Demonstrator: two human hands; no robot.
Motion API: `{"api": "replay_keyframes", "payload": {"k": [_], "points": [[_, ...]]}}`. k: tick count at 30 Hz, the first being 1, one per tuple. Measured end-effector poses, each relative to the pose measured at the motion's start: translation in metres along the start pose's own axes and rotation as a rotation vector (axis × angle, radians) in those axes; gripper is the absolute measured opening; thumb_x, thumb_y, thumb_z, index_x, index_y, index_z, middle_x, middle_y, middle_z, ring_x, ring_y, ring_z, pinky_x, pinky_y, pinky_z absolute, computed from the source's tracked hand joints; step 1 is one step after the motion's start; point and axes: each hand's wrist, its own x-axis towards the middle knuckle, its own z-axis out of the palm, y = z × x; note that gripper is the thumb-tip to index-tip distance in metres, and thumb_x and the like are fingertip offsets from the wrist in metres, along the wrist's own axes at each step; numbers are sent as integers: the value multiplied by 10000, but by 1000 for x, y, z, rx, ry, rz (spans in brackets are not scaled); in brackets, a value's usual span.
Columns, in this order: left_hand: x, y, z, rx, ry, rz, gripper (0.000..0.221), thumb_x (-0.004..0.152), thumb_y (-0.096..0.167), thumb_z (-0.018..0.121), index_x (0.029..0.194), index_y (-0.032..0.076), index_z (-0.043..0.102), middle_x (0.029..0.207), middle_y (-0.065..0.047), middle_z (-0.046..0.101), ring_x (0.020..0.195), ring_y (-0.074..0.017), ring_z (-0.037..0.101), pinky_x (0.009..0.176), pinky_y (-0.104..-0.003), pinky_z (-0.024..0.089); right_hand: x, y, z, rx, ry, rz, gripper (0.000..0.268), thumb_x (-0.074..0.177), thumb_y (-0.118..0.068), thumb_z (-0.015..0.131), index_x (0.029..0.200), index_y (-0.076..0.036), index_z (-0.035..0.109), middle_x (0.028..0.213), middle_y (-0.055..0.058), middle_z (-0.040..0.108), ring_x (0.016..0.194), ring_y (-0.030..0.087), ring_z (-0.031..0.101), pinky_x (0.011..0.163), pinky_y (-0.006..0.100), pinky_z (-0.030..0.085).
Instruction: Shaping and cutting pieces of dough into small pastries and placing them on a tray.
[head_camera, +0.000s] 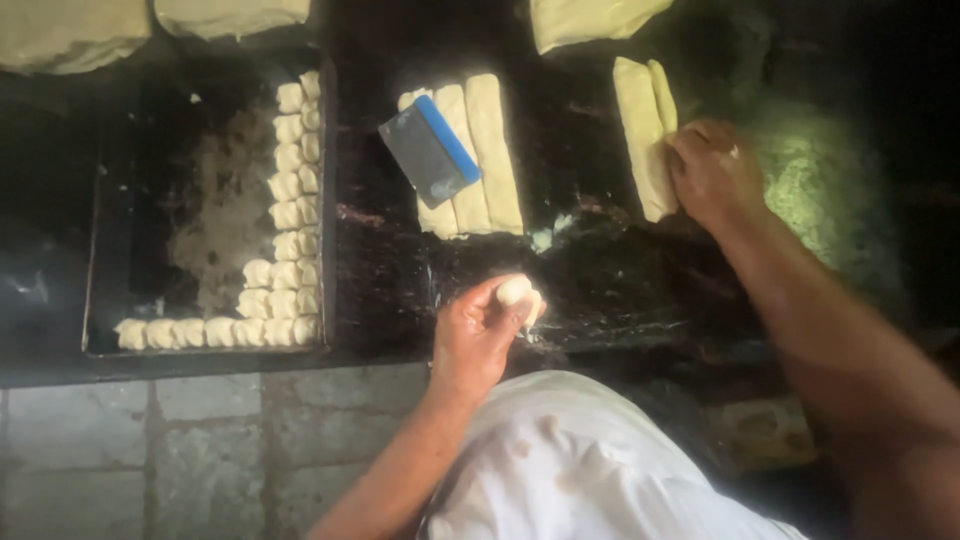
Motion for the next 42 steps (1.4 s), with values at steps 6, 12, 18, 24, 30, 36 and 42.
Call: {"api": "replay_keyframes", "payload": {"k": [6, 12, 18, 24, 30, 36, 42], "points": [[-9, 7, 1, -3, 7, -1, 293, 967, 110, 710, 1207, -56, 692, 1006, -78, 769, 919, -106, 705, 843, -260, 572, 52, -5, -53, -5, -821, 480, 216, 998, -221, 678, 1186, -120, 710, 1053, 160, 749, 885, 311, 751, 776, 486, 615], [-12, 16, -20, 108, 86, 127, 270, 975, 125, 715, 1198, -28, 694, 985, -62, 772, 909, -88, 710, 835, -246, 578, 10, -60, -85, 439, -1261, 209, 326, 886, -387, 768, 1069, -126, 836, 1075, 56, 794, 1054, 192, 754, 976, 385, 573], [-14, 32, -37, 70, 73, 34, 252, 964, 55, 670, 1204, -13, 707, 946, -55, 756, 826, -88, 666, 713, -257, 546, -36, -208, -87, 1030, -361, -133, 272, 918, -90, 725, 1183, -28, 727, 1200, 139, 759, 1164, 281, 718, 1003, 395, 569], [-19, 42, -81, -223, 3, -131, 292, 933, -4, 609, 1216, -38, 672, 1016, -69, 739, 915, -115, 696, 792, -256, 583, -25, -274, -70, 626, -41, -314, 489, 653, -155, 891, 1106, -38, 747, 1060, 222, 677, 929, 330, 634, 765, 416, 550], [-20, 40, -136, -108, 54, -101, 276, 963, 27, 631, 1230, -32, 671, 933, -76, 713, 807, -108, 647, 699, -272, 552, 14, -305, -50, 586, -229, -562, 202, 746, -143, 860, 914, -115, 750, 961, 54, 676, 884, 266, 646, 773, 405, 559], [-29, 45, -211, 329, 114, 187, 273, 958, 71, 669, 1205, -45, 657, 873, -77, 747, 762, -91, 721, 679, -271, 577, 81, -399, -48, 478, -186, -598, 335, 757, -96, 760, 1090, -57, 751, 1191, 186, 715, 1023, 362, 664, 847, 425, 563], [-25, 66, -292, 271, 273, -39, 700, 883, 113, 684, 1525, 15, 420, 921, -167, 763, 791, -146, 681, 741, -314, 565, 141, -463, 7, 425, -1033, -116, 173, 910, -258, 683, 1054, -220, 770, 1078, 32, 781, 913, 195, 768, 810, 342, 641]]}}
